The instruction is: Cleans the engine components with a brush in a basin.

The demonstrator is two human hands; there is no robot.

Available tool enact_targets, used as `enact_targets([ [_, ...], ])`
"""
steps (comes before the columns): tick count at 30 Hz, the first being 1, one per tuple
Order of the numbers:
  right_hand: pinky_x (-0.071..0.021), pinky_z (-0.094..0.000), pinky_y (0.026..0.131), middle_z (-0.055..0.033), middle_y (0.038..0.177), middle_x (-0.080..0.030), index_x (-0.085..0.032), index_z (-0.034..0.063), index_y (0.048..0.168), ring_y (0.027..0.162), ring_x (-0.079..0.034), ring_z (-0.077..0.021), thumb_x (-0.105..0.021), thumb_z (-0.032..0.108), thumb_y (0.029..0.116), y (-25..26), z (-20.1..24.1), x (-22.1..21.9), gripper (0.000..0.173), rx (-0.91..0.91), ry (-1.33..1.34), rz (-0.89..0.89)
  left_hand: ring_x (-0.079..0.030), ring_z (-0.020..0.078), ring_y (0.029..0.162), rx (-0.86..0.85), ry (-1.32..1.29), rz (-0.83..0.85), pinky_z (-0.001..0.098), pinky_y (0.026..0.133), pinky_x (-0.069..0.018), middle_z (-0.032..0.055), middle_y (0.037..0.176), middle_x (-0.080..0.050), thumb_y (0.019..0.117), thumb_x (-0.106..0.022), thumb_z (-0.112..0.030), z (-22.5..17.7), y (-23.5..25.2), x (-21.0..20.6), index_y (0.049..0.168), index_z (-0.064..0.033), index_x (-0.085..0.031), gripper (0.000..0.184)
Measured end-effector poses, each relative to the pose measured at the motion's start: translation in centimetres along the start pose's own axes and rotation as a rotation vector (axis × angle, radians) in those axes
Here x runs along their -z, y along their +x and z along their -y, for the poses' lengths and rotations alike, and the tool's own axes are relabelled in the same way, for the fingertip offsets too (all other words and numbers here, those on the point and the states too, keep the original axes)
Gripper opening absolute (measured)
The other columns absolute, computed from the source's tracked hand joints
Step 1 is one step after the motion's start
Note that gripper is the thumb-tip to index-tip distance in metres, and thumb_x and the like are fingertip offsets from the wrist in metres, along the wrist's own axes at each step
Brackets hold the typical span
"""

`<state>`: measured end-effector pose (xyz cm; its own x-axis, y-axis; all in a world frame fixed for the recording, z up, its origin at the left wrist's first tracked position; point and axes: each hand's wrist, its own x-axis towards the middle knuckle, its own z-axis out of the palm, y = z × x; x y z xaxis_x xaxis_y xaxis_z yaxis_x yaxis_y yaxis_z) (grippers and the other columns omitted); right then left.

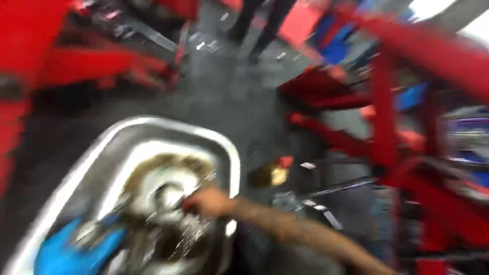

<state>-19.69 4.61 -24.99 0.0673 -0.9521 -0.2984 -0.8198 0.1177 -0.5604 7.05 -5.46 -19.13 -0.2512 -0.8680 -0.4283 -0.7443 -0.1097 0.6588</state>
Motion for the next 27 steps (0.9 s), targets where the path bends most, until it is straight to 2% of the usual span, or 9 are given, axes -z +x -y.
enact_targets([
  [1,-0.0576,-0.0541,0.089,-0.0078,0.101,-0.076,-0.075,0.0139,0.115,0.097,-0.072,-0.0245,-0.07,0.023,0.0967,0.8,-0.3,-0.1,0.022,-0.028,0.087,-0.032,-0.056,0.0265,0.131,0.017,0.031,-0.105,0.044,0.115,-0.0425,0.0198,0.14,-0.058,0.0818,-0.081,-0.022,1.4,0.7,-0.6,0.147,0.0015,-0.048,0.077],
  [3,-0.0587,-0.0538,0.083,-0.0058,0.095,-0.074,-0.071,0.0161,0.113,0.091,-0.072,-0.0239,-0.071,0.028,0.0957,2.0,-1.0,0.1,0.021,-0.093,0.08,-0.088,-0.068,0.0318,0.109,-0.302,0.042,-0.217,0.0542,0.097,-0.0544,0.021,0.117,-0.07,0.074,-0.08,-0.039,5.4,4.2,-1.2,0.131,0.0008,-0.062,0.072],
  [8,-0.0545,-0.06,0.088,-0.0128,0.1,-0.073,-0.072,0.0144,0.114,0.099,-0.071,-0.0332,-0.064,0.034,0.0989,1.3,-1.2,-1.1,0.026,-0.25,0.015,0.132,-0.072,0.0182,0.094,-0.475,-0.013,-0.18,0.046,0.088,-0.059,0.0081,0.101,-0.074,0.0742,-0.072,-0.054,5.7,5.8,-0.8,0.112,-0.0056,-0.072,0.062],
  [12,-0.0594,-0.0486,0.08,-0.0038,0.093,-0.074,-0.075,0.0154,0.105,0.086,-0.071,-0.0194,-0.076,0.024,0.0931,1.1,1.0,-0.9,0.015,-0.136,0.331,0.043,-0.07,0.0128,0.092,-0.498,-0.027,-0.205,0.0423,0.086,-0.0591,0.0058,0.1,-0.073,0.0766,-0.069,-0.062,6.1,5.9,-1.1,0.111,-0.006,-0.07,0.066],
  [14,-0.0599,-0.0417,0.087,-0.001,0.1,-0.074,-0.074,0.0152,0.11,0.092,-0.07,-0.0135,-0.075,0.021,0.0949,1.1,2.3,-2.3,0.016,0.004,0.529,0.093,-0.071,0.0109,0.091,-0.512,-0.036,-0.207,0.04,0.085,-0.0601,0.0045,0.099,-0.073,0.0774,-0.069,-0.063,6.3,6.0,-1.3,0.111,-0.0062,-0.07,0.066],
  [18,-0.0584,-0.0507,0.088,-0.0064,0.101,-0.075,-0.074,0.0144,0.117,0.095,-0.071,-0.0237,-0.075,0.012,0.0902,2.5,0.6,-3.8,0.027,0.115,0.31,-0.072,-0.071,0.0131,0.093,-0.481,-0.013,-0.201,0.0416,0.088,-0.0591,0.006,0.101,-0.074,0.0765,-0.068,-0.065,5.5,6.3,-1.2,0.114,-0.0052,-0.069,0.07],
  [21,-0.0589,-0.0495,0.083,-0.0016,0.093,-0.074,-0.074,0.0194,0.109,0.09,-0.071,-0.0219,-0.079,0.014,0.0873,2.4,0.6,-2.9,0.023,0.098,0.166,-0.157,-0.071,0.0132,0.091,-0.424,0.001,-0.182,0.0417,0.086,-0.0589,0.0059,0.102,-0.073,0.079,-0.07,-0.055,5.0,6.3,-1.3,0.118,-0.0064,-0.068,0.062],
  [25,-0.0569,-0.0568,0.08,-0.0095,0.1,-0.072,-0.071,0.0203,0.117,0.097,-0.069,-0.0335,-0.07,0.023,0.0933,2.2,0.9,-4.4,0.024,0.023,-0.096,0.116,-0.07,0.0189,0.098,-0.317,-0.06,-0.194,0.0466,0.091,-0.0571,0.011,0.109,-0.072,0.0778,-0.071,-0.053,4.8,6.3,-1.3,0.126,-0.0038,-0.064,0.069],
  [27,-0.0564,-0.0588,0.077,-0.0113,0.095,-0.073,-0.071,0.0199,0.118,0.091,-0.071,-0.0341,-0.065,0.028,0.0975,2.2,1.5,-3.1,0.023,-0.038,-0.015,0.095,-0.071,0.0164,0.098,-0.294,-0.106,-0.215,0.0435,0.091,-0.0585,0.0095,0.109,-0.072,0.0787,-0.071,-0.05,4.8,6.5,-1.1,0.127,-0.0035,-0.063,0.068],
])
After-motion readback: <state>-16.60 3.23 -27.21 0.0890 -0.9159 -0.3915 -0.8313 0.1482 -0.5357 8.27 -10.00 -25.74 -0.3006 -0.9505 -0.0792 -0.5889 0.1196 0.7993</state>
